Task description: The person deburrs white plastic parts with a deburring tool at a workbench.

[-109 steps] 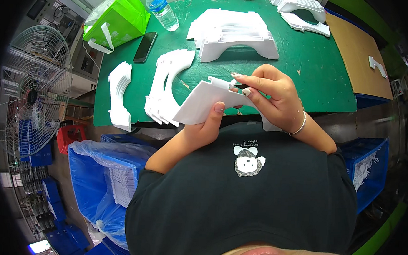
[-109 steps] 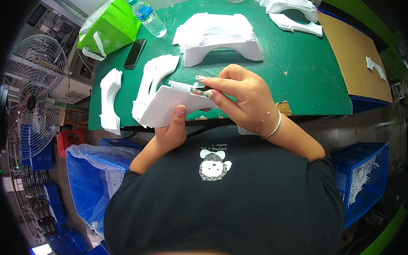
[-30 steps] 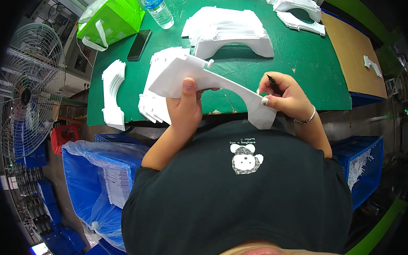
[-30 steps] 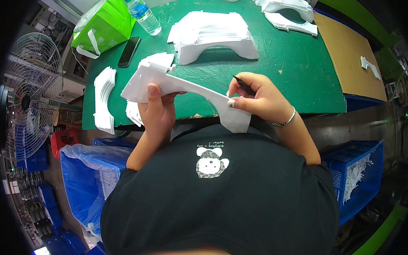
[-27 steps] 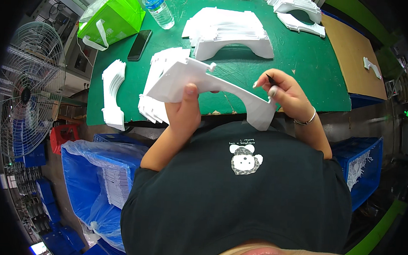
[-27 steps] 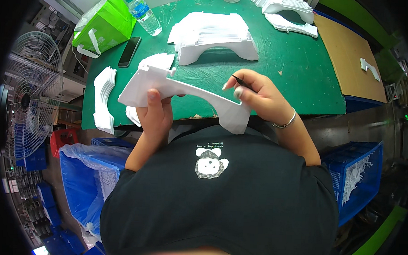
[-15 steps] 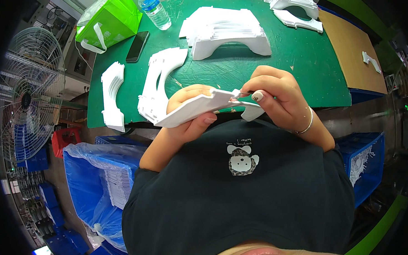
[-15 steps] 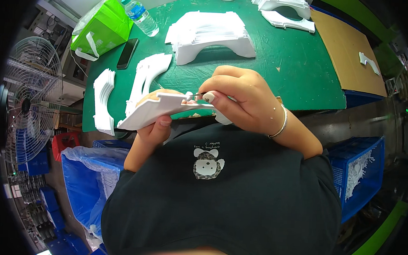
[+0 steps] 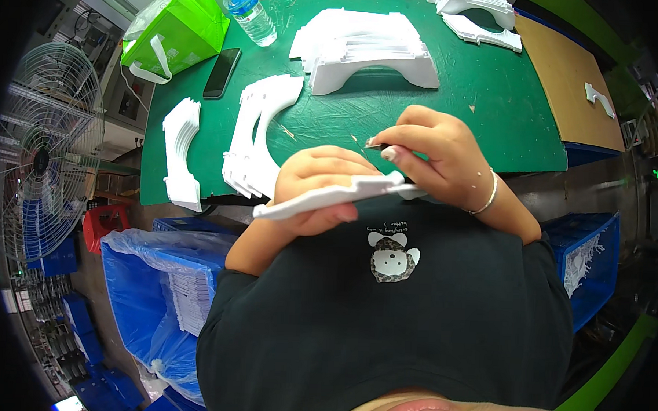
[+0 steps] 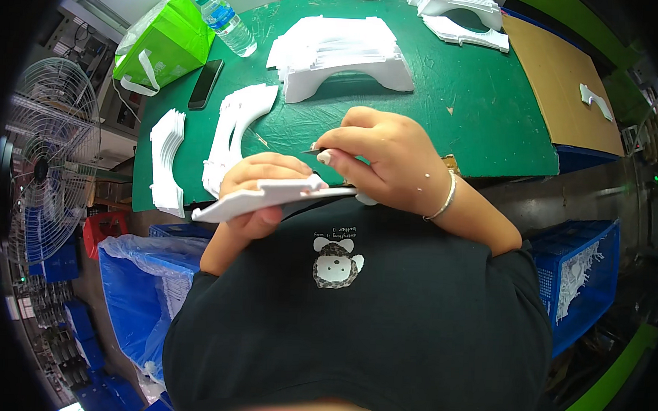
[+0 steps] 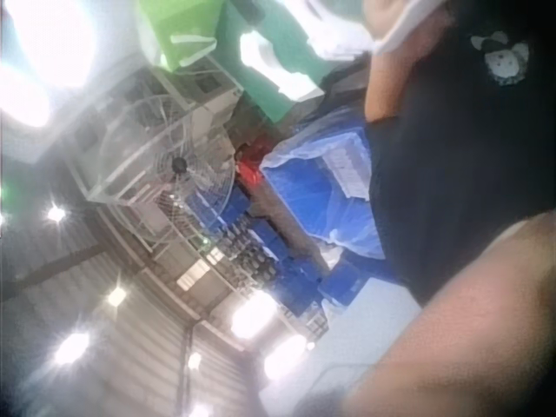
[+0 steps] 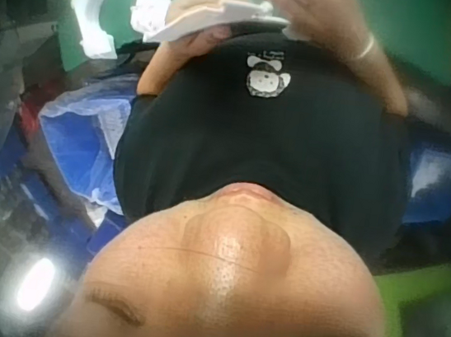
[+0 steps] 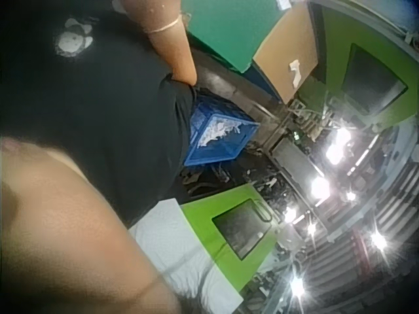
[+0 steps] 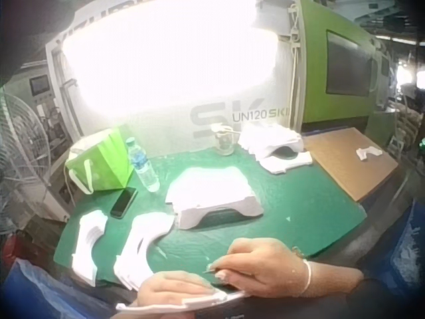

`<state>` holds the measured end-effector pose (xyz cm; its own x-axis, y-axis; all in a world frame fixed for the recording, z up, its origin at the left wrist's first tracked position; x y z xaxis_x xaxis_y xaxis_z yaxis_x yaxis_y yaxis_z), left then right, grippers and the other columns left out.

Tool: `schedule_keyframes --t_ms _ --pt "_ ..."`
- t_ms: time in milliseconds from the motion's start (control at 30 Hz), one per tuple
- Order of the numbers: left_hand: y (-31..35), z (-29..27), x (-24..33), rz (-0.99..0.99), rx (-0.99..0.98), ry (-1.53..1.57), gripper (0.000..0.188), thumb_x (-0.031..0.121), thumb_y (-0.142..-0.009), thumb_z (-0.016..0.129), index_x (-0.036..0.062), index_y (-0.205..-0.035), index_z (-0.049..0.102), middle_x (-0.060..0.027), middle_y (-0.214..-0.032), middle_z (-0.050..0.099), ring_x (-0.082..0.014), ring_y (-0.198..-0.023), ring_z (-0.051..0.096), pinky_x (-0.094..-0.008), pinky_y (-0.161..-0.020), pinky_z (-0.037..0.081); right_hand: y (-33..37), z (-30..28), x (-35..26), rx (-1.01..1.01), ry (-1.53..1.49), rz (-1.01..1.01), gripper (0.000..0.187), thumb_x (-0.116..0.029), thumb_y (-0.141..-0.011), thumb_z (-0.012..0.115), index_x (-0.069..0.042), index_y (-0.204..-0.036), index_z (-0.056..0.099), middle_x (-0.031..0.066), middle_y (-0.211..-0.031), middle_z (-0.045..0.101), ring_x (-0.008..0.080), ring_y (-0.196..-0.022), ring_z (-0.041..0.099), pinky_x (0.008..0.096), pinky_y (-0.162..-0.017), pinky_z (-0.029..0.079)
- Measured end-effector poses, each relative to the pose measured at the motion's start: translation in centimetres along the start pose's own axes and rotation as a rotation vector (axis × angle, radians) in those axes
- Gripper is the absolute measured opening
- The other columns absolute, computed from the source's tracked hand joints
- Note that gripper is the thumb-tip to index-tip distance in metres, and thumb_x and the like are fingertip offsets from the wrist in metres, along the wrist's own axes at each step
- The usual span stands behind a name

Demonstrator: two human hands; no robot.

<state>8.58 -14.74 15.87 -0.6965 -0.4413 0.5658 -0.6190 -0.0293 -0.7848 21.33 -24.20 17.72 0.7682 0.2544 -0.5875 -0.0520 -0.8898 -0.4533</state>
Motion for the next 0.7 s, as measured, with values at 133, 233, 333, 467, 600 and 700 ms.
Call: schedule_keyframes --t_ms 133,233,333,467,600,700 --pt "-0.2 0.2 0.7 0.021 -0.076 -0.052 0.042 0.038 -0.096 0.06 -0.0042 -0.101 0.062 -0.0192 -0.093 0.07 -0.0312 -0.08 0.069 -0.0363 -0.069 0.056 0.3 0.3 1.3 0.017 -0.141 0.054 0.017 -0.013 -0.091 0.058 -0.004 -0.097 0.07 0.0101 -0.082 0.063 0.0235 -0.07 0.061 0.0324 -0.064 0.048" --pt "1.0 -0.4 -0.2 -0.085 0.042 -0.02 0.046 0.04 -0.096 0.059 -0.0053 -0.103 0.062 -0.0208 -0.094 0.069 -0.0296 -0.082 0.07 -0.0362 -0.071 0.056 0.7 -0.5 2.8 0.068 -0.247 0.055 0.018 -0.012 -0.092 0.055 -0.002 -0.097 0.069 0.0107 -0.081 0.063 0.021 -0.072 0.06 0.031 -0.067 0.047" --pt "1.9 -1.2 -0.5 -0.109 0.106 -0.007 0.048 0.04 -0.096 0.059 -0.006 -0.109 0.061 -0.0225 -0.098 0.067 -0.0291 -0.085 0.069 -0.0377 -0.074 0.056 1.5 -0.7 4.2 0.069 -0.372 0.116 0.017 -0.013 -0.092 0.057 0.0 -0.099 0.066 0.0064 -0.084 0.061 0.013 -0.075 0.055 0.0272 -0.068 0.045" --pt "4.3 -2.2 -1.9 -0.226 0.227 -0.056 0.046 0.036 -0.097 0.058 -0.0057 -0.117 0.057 -0.0203 -0.106 0.064 -0.03 -0.092 0.067 -0.0443 -0.082 0.055 2.9 -0.6 5.7 -0.057 -0.591 0.306 0.017 -0.014 -0.088 0.065 0.0 -0.098 0.065 -0.0001 -0.086 0.056 0.0059 -0.075 0.047 0.022 -0.067 0.041" --pt "3.7 -3.3 -2.3 -0.197 0.437 0.126 0.044 0.028 -0.098 0.059 -0.0034 -0.128 0.049 -0.0174 -0.118 0.059 -0.0291 -0.108 0.062 -0.0494 -0.092 0.051 3.8 -0.1 6.4 -0.219 -0.668 0.387 0.013 -0.01 -0.085 0.07 0.0 -0.089 0.063 -0.0026 -0.079 0.054 0.0036 -0.072 0.045 0.0198 -0.064 0.038" --pt "2.8 -3.8 -3.0 -0.182 0.573 0.208 0.041 0.025 -0.1 0.054 -0.0027 -0.129 0.047 -0.0182 -0.119 0.059 -0.0284 -0.106 0.063 -0.049 -0.092 0.052 3.6 0.4 6.5 -0.149 -0.72 0.404 0.009 -0.006 -0.087 0.068 0.0 -0.087 0.062 -0.0044 -0.073 0.052 0.0031 -0.067 0.043 0.0195 -0.06 0.036"
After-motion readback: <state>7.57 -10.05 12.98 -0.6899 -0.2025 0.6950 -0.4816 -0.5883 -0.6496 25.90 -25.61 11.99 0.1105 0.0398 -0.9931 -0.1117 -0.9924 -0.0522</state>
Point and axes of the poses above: each hand's wrist, its own y-axis away from the middle knuckle, its own z-axis out of the palm, x = y × z, the point moved 7 cm from there along -y, towards the middle knuckle
